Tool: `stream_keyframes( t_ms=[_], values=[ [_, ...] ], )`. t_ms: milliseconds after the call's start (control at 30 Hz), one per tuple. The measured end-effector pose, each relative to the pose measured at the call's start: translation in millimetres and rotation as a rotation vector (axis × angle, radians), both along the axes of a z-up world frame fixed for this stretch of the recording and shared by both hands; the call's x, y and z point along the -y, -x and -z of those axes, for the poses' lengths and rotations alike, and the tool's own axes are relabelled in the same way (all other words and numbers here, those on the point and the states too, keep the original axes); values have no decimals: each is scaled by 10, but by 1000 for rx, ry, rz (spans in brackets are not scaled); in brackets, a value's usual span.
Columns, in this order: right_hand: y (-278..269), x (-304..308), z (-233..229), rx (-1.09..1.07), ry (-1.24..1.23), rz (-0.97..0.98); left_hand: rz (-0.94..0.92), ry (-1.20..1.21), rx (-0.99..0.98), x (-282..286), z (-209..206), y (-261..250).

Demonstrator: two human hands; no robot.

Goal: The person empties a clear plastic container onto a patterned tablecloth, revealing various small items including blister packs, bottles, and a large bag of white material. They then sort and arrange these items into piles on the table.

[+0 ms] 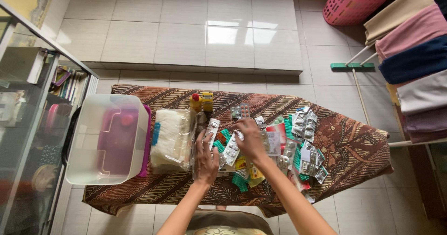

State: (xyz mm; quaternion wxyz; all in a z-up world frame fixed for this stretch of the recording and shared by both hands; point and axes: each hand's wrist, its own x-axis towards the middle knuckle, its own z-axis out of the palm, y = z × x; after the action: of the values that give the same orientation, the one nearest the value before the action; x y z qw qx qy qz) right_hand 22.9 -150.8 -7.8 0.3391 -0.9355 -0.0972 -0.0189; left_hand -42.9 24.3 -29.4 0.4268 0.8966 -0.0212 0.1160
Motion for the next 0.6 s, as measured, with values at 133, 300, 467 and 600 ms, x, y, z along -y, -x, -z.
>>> stream_keyframes(
  t_ms=[133, 300, 467, 600],
  values=[
    [2, -620, 24, -65, -50, -217, -192, 76, 4, -164, 24, -43],
    [13, -907, 81, 28, 133, -208, -217, 104, 44, -310, -3, -43],
    [-111, -748, 343, -54, -133, -171, -202, 129, -55, -297, -42, -70],
    [-260, -444, 537, -563, -646, -89, -88, 175, -16, -189, -103, -155]
  ],
)
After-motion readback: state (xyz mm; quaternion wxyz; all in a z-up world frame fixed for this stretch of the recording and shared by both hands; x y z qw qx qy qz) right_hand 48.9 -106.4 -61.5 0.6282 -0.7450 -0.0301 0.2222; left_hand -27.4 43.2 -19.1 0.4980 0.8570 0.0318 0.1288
